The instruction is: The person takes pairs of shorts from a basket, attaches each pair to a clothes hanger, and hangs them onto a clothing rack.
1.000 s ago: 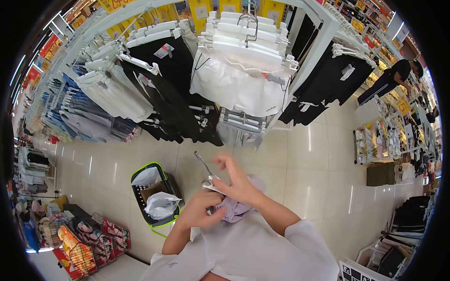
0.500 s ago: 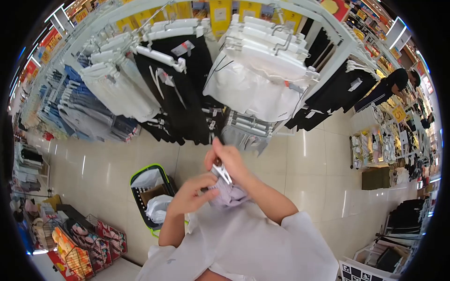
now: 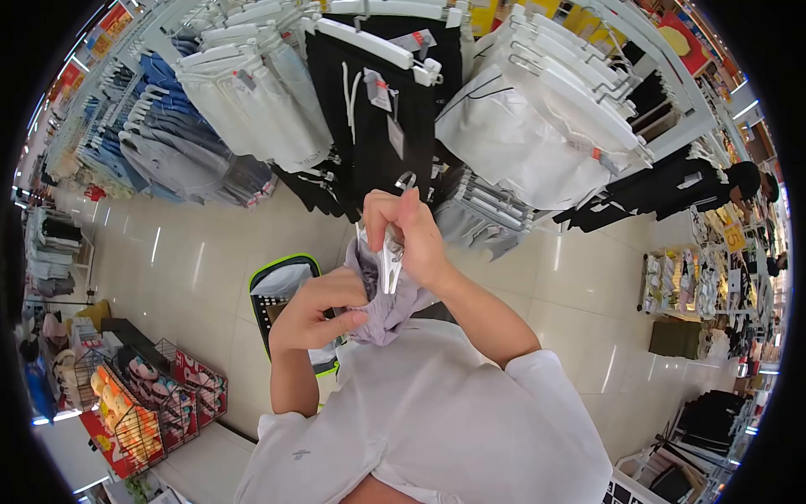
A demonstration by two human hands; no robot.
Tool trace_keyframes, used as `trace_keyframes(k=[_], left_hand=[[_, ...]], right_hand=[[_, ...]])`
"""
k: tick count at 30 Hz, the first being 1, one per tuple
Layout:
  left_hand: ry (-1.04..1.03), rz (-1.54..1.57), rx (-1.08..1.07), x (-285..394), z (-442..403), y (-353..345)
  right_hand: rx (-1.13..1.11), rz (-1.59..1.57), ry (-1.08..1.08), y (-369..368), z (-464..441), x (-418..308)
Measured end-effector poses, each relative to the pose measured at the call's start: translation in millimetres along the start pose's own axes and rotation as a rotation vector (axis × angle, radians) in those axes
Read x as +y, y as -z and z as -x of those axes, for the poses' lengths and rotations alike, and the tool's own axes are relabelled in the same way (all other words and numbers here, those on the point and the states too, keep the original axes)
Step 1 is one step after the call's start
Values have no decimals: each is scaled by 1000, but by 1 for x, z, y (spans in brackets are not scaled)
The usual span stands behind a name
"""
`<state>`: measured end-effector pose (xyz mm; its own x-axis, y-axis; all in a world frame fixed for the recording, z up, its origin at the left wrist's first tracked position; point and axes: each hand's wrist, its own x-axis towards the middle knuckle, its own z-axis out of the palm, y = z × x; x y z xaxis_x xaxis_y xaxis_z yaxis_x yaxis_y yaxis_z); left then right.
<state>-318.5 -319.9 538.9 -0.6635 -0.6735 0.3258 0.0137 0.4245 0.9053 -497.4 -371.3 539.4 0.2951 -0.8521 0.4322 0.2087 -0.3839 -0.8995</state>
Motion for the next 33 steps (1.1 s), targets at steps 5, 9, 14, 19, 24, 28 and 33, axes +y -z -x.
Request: trace_keyframes(k=[5, 9, 14, 19, 24, 28, 33], left_hand=[[34, 64, 5, -3, 14, 12], [22, 34, 34, -6, 22, 23], [-19, 14, 94, -6, 22, 28], [-24, -6, 212, -13, 25, 31], [53, -65, 246, -8, 18, 32], [128, -177, 263, -5, 15, 23], [-22, -42, 462, -26, 11, 6]], right_hand=[[-88, 52, 187, -22, -13, 11], [-57, 91, 261, -31, -18, 19], [-141, 143, 376, -39, -30, 19], [-148, 246, 417, -43, -32, 16], [-151, 270, 381, -44, -28, 14], [-54, 262, 409, -43, -15, 26], [-2, -139, 341, -25, -12, 10]])
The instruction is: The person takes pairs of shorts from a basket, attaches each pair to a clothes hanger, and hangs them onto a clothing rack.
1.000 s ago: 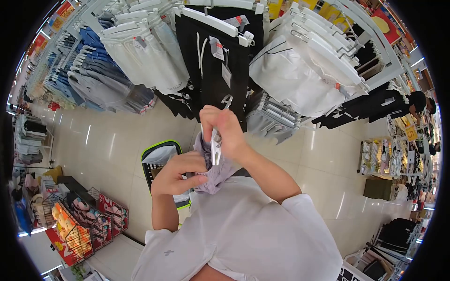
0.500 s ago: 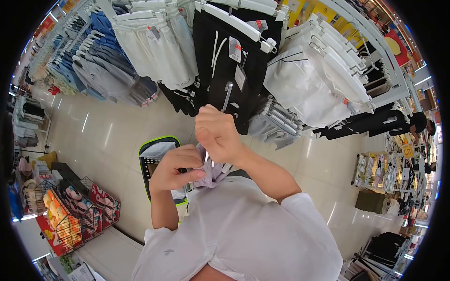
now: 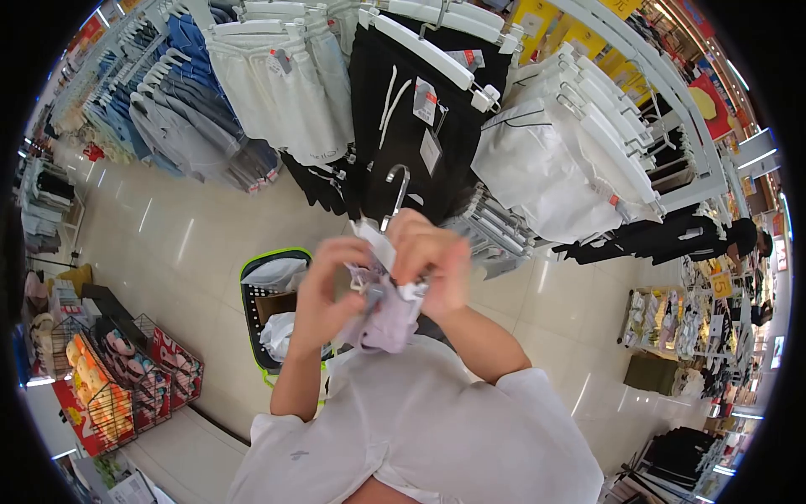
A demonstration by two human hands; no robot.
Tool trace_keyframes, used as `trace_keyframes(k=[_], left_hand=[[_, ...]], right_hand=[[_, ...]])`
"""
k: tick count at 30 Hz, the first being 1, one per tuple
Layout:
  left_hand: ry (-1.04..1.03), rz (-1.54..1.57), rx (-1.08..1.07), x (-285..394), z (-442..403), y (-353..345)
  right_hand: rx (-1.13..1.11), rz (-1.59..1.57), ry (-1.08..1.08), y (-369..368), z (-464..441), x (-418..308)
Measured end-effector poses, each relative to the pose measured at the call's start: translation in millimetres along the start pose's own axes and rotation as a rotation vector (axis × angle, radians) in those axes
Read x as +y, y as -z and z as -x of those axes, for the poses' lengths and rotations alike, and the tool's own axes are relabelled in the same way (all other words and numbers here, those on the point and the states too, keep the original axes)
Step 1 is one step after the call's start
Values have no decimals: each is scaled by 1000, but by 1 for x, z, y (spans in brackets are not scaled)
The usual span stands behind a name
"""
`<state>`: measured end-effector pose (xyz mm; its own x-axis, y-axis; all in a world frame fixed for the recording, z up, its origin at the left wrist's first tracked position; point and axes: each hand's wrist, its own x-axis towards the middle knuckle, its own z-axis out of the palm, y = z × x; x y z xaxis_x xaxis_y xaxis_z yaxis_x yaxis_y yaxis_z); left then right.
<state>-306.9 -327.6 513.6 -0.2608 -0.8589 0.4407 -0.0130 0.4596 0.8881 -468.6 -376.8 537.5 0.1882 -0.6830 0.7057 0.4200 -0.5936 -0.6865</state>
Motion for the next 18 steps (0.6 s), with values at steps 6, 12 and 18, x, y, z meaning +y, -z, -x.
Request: trace_keyframes(k=[6, 12, 18], left_hand=[[417, -154, 674, -79, 31, 6], [579, 511, 880, -71, 25, 22], [271, 271, 1086, -48, 18, 47]], right_hand=[[126, -464, 111, 12, -30, -54], [99, -229, 14, 53, -23, -24], [511, 13, -796, 44, 4, -25]])
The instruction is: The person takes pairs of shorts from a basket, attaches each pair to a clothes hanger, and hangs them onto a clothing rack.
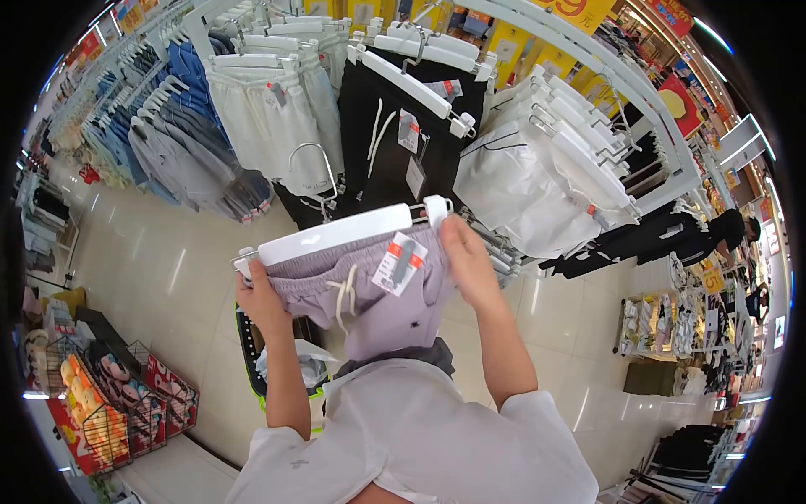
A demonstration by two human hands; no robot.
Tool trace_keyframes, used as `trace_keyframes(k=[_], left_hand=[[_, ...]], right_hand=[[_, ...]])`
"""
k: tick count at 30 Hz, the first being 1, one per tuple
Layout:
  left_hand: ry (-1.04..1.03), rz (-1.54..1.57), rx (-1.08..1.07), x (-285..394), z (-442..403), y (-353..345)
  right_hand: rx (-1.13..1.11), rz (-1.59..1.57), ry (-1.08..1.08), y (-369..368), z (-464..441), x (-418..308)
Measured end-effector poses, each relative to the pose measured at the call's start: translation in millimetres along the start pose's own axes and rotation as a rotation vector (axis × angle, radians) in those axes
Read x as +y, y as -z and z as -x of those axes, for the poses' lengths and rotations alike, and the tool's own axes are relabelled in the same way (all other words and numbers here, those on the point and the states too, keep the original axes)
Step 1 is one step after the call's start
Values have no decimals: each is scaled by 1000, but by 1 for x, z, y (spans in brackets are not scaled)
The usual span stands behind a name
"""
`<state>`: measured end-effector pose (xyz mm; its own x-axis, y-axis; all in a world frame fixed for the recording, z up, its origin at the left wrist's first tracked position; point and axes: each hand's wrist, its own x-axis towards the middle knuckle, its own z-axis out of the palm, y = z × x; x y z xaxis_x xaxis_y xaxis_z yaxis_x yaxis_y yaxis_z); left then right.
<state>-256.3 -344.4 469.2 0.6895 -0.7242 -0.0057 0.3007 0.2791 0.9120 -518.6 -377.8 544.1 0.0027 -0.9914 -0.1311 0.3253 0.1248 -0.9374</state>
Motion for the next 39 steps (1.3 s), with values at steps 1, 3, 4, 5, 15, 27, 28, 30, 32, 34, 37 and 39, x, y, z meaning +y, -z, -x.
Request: trace_keyframes(k=[1, 3, 4, 5, 15, 27, 28, 30, 32, 34, 37, 39], left_hand=[[-52, -115, -17, 6, -2, 0], [-134, -276, -38, 20, -3, -3], [-138, -272, -43, 24, -8, -3], [-163, -374, -53, 28, -14, 0], [-313, -573, -95, 42, -28, 2], [80, -307, -372, 37, -39, -1], [-8, -418, -374, 42, -35, -7], [-99, -525, -371, 42, -33, -11], [-184, -594, -383, 36, -34, -9], [-89, -530, -443, 33, -39, 2], [48, -442, -467, 37, -33, 1], [90, -416, -434, 36, -33, 2]], right_hand=[[40, 380, 109, 8, 0, 5], [194, 767, 354, 15, 4, 14], [198, 765, 360, 17, 6, 16], [185, 755, 503, 21, 7, 22], [64, 523, 714, 26, 21, 33], [138, 562, 710, 39, 51, 28], [152, 561, 692, 39, 52, 27], [148, 549, 686, 39, 52, 30], [201, 496, 607, 36, 52, 33], [208, 481, 614, 38, 50, 35], [224, 457, 615, 45, 49, 37], [235, 448, 611, 52, 48, 38]])
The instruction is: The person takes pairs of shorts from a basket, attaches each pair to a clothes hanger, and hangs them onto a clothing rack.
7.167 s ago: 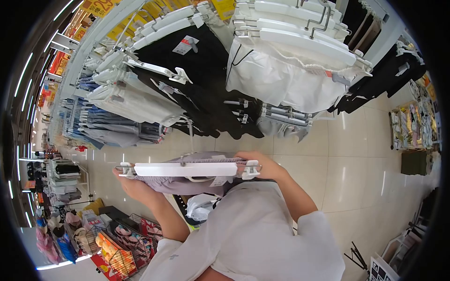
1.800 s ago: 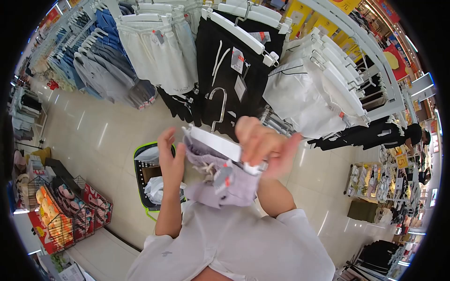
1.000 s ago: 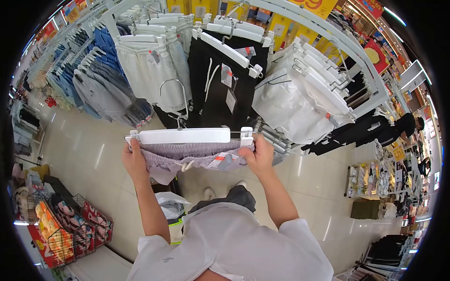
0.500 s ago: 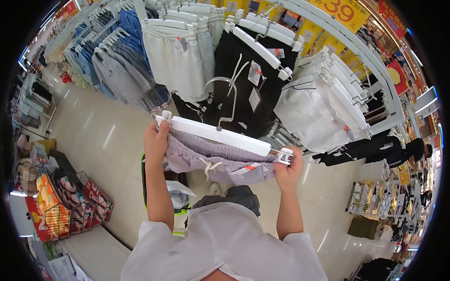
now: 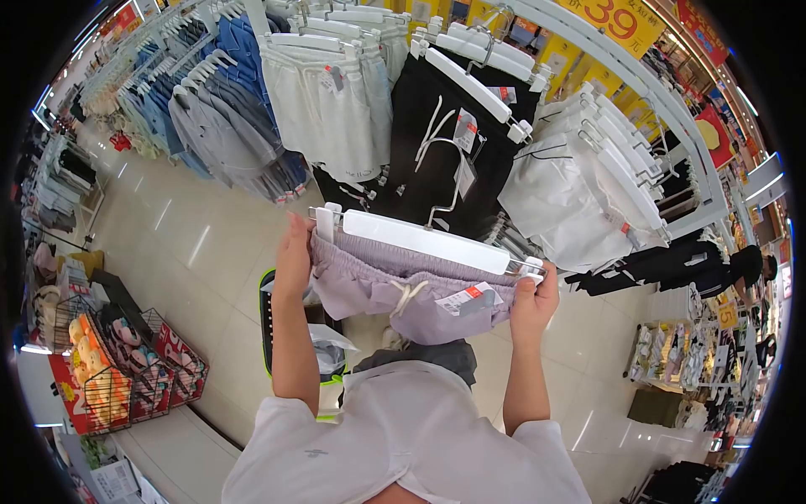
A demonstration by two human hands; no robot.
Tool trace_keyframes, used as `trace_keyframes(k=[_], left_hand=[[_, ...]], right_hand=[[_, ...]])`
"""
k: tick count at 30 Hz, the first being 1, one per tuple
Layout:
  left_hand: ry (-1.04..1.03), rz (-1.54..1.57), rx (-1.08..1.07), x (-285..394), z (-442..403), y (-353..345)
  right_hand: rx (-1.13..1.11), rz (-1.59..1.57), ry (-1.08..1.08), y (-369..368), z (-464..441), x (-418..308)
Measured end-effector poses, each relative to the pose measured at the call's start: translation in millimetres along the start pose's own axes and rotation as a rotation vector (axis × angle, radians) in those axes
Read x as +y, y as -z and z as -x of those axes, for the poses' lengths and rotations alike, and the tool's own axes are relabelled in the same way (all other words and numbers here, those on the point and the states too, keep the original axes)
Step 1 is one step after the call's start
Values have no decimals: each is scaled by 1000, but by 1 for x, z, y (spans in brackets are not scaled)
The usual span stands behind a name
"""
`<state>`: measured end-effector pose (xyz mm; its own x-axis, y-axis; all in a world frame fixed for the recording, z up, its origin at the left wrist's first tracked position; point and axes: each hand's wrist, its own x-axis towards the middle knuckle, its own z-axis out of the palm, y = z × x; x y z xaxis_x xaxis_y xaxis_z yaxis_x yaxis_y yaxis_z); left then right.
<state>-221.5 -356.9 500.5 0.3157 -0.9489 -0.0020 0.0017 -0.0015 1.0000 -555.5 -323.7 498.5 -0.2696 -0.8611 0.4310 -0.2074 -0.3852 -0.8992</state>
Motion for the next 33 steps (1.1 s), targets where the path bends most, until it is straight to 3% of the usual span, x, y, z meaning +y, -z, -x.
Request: trace_keyframes(k=[2, 3, 5, 6, 7, 9, 13, 19, 25, 26, 29, 31, 33], left_hand=[[96, 359, -274, -13, -5, 6], [92, 365, -270, -16, -6, 9], [92, 133, -345, -18, -5, 16], [-115, 231, -396, -17, 6, 18], [-118, 233, -387, -19, 10, 22], [-7, 14, -589, -26, 17, 32], [110, -172, -496, -33, 35, 37], [171, -85, -280, -46, 40, 34], [143, 36, -417, -68, 44, 27], [135, -214, -505, -55, 45, 30], [292, -363, -525, -73, 49, 31], [231, -320, -490, -82, 52, 32], [220, -303, -320, -99, 49, 42]], right_hand=[[-4, -30, 57, 5, -1, 4], [-9, -29, 63, 5, -1, 6], [162, -128, -30, 1, -3, 8], [149, -123, -35, 3, -5, 9], [140, -126, -32, 3, -8, 9], [179, -191, -85, 2, -10, 12], [114, -207, -101, 4, -12, 14], [90, -185, -65, 6, -9, 27], [163, -267, -46, 22, -8, 24], [230, -249, -65, 25, -10, 22], [317, -267, -79, 29, -17, 10], [333, -296, -77, 35, -17, 9], [323, -300, -60, 44, -17, 12]])
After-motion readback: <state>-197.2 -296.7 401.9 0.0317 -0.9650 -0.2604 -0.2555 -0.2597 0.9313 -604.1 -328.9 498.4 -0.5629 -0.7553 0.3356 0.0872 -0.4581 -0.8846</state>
